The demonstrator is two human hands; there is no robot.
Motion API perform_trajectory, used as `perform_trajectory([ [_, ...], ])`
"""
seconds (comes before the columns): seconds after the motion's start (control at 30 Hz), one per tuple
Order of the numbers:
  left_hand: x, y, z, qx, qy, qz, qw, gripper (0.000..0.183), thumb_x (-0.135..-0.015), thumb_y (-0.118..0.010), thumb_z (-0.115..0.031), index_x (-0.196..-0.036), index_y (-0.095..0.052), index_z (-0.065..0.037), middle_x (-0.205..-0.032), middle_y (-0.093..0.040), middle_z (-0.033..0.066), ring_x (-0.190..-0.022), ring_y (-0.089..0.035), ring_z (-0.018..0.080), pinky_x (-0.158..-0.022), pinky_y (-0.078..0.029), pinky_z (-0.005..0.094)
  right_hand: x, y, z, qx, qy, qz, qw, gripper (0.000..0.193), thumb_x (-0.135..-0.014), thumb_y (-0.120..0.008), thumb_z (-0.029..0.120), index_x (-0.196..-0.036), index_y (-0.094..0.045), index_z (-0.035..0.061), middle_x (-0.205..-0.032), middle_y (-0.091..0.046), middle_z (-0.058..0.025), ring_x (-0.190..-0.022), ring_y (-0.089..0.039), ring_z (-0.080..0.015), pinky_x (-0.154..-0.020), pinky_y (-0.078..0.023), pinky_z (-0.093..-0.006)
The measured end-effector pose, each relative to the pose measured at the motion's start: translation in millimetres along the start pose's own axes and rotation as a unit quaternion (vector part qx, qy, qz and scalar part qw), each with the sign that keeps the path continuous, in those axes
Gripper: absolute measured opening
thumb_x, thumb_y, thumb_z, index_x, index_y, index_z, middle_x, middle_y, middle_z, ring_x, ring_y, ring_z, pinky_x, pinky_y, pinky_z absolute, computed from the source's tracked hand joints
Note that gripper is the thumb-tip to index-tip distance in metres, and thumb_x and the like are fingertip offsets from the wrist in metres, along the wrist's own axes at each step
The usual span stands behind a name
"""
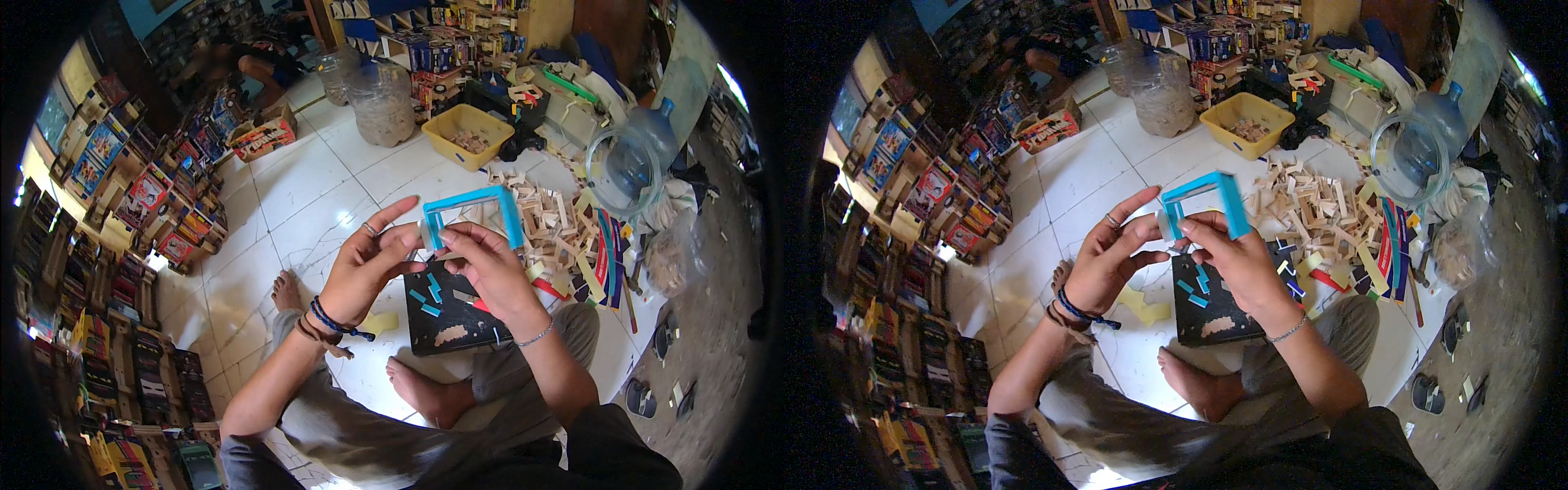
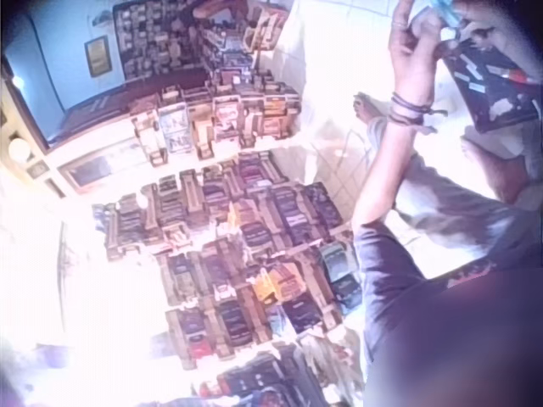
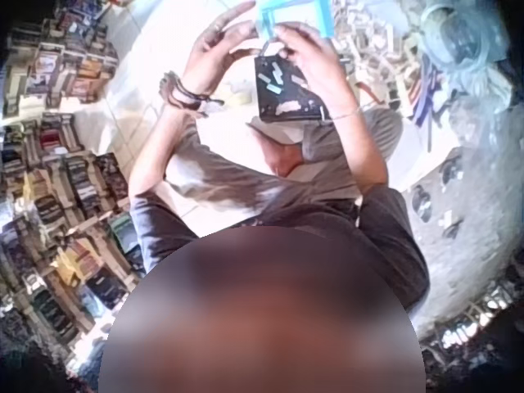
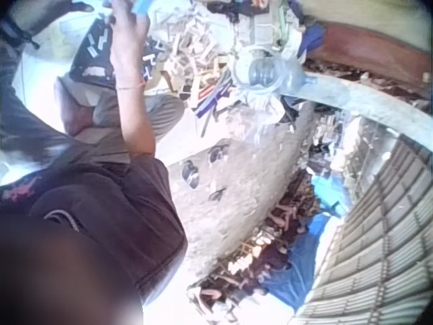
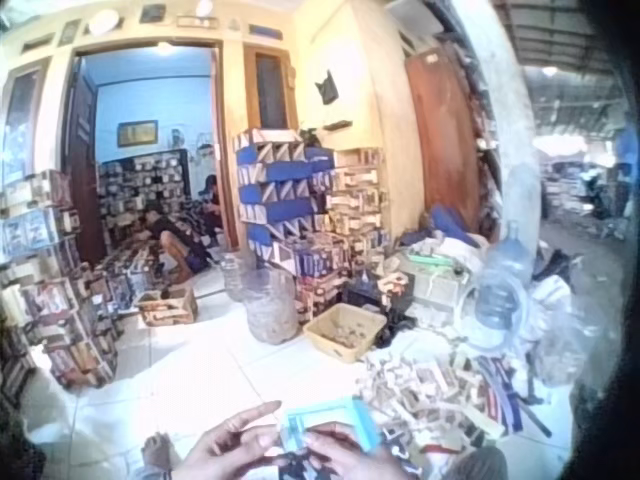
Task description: The person sits on the floor and uses a utility knife and scissors to cut colored sticker strips into smaller pieces. They peel the backing from the cut pieces and arrange them on a black board, then cut a yellow strip and peel it to reveal printed text.
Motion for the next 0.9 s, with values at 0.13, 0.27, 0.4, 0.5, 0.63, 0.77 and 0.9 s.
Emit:
perform_trajectory([
  [0.13, -0.5, 1.1, 2.7, 0.067, 0.031, 0.013, 0.997, 0.049, -0.101, -0.065, -0.021, -0.145, -0.049, -0.009, -0.124, -0.067, 0.0060, -0.111, -0.064, 0.0186, -0.094, -0.053, 0.0379, 3.1, 0.6, 5.1, -0.129, -0.051, 0.079, 0.987, 0.021, -0.101, -0.064, 0.017, -0.117, -0.068, 0.0047, -0.108, -0.069, -0.0037, -0.099, -0.062, -0.0118, -0.082, -0.047, -0.0288],
  [0.27, -2.1, 0.8, 14.1, 0.115, -0.009, 0.034, 0.993, 0.041, -0.099, -0.067, -0.018, -0.137, -0.055, -0.006, -0.114, -0.069, 0.0046, -0.098, -0.068, 0.0153, -0.084, -0.054, 0.0277, 8.5, -2.5, 3.1, -0.188, -0.082, 0.157, 0.966, 0.020, -0.101, -0.063, 0.016, -0.117, -0.068, 0.0050, -0.111, -0.071, -0.0035, -0.100, -0.063, -0.0144, -0.082, -0.047, -0.0299],
  [0.4, -0.2, 2.4, 15.9, 0.114, -0.016, 0.040, 0.993, 0.037, -0.097, -0.069, -0.014, -0.132, -0.059, -0.005, -0.105, -0.071, 0.0048, -0.092, -0.069, 0.0132, -0.079, -0.053, 0.0254, 9.0, -4.1, -1.7, -0.190, -0.095, 0.172, 0.962, 0.019, -0.100, -0.064, 0.015, -0.115, -0.069, 0.0038, -0.108, -0.071, -0.0045, -0.099, -0.065, -0.0163, -0.083, -0.048, -0.0296],
  [0.5, 4.3, 1.6, 11.0, 0.045, -0.048, 0.012, 0.998, 0.032, -0.097, -0.070, -0.013, -0.126, -0.063, -0.003, -0.101, -0.072, 0.0042, -0.088, -0.067, 0.0105, -0.077, -0.052, 0.0246, 8.0, -1.4, -0.4, -0.178, -0.096, 0.167, 0.965, 0.019, -0.100, -0.064, 0.015, -0.114, -0.068, 0.0026, -0.107, -0.070, -0.0059, -0.099, -0.065, -0.0169, -0.083, -0.048, -0.0296],
  [0.63, 9.0, -3.2, 8.1, -0.047, -0.079, -0.020, 0.996, 0.029, -0.096, -0.069, -0.010, -0.124, -0.065, -0.001, -0.101, -0.071, 0.0033, -0.088, -0.063, 0.0096, -0.079, -0.051, 0.0263, 9.1, -1.3, 5.1, -0.135, -0.068, 0.153, 0.977, 0.018, -0.099, -0.065, 0.014, -0.111, -0.069, 0.0015, -0.106, -0.070, -0.0080, -0.098, -0.066, -0.0169, -0.082, -0.050, -0.0295],
  [0.77, 6.7, -5.5, 12.5, -0.056, -0.096, -0.047, 0.993, 0.034, -0.094, -0.072, -0.009, -0.126, -0.066, 0.001, -0.095, -0.072, 0.0015, -0.082, -0.063, 0.0055, -0.076, -0.051, 0.0222, 13.4, -6.5, 8.6, -0.056, -0.019, 0.104, 0.993, 0.018, -0.099, -0.067, 0.014, -0.111, -0.069, 0.0013, -0.100, -0.070, -0.0061, -0.092, -0.066, -0.0132, -0.079, -0.050, -0.0260],
  [0.9, 3.2, -2.9, 17.1, -0.067, -0.090, -0.070, 0.991, 0.032, -0.094, -0.070, -0.006, -0.124, -0.068, 0.002, -0.094, -0.073, 0.0015, -0.080, -0.063, 0.0058, -0.075, -0.051, 0.0224, 16.7, -11.5, 5.9, 0.134, 0.071, 0.017, 0.988, 0.014, -0.099, -0.065, 0.011, -0.109, -0.067, 0.0000, -0.094, -0.071, -0.0020, -0.085, -0.066, -0.0074, -0.074, -0.050, -0.0199],
])
Point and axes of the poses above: each hand's wrist, its own x-axis away from the middle knuckle, its own y-axis out of the back of the hand, z = x × y, the point moved 1 cm from there along -x, towards the middle knuckle
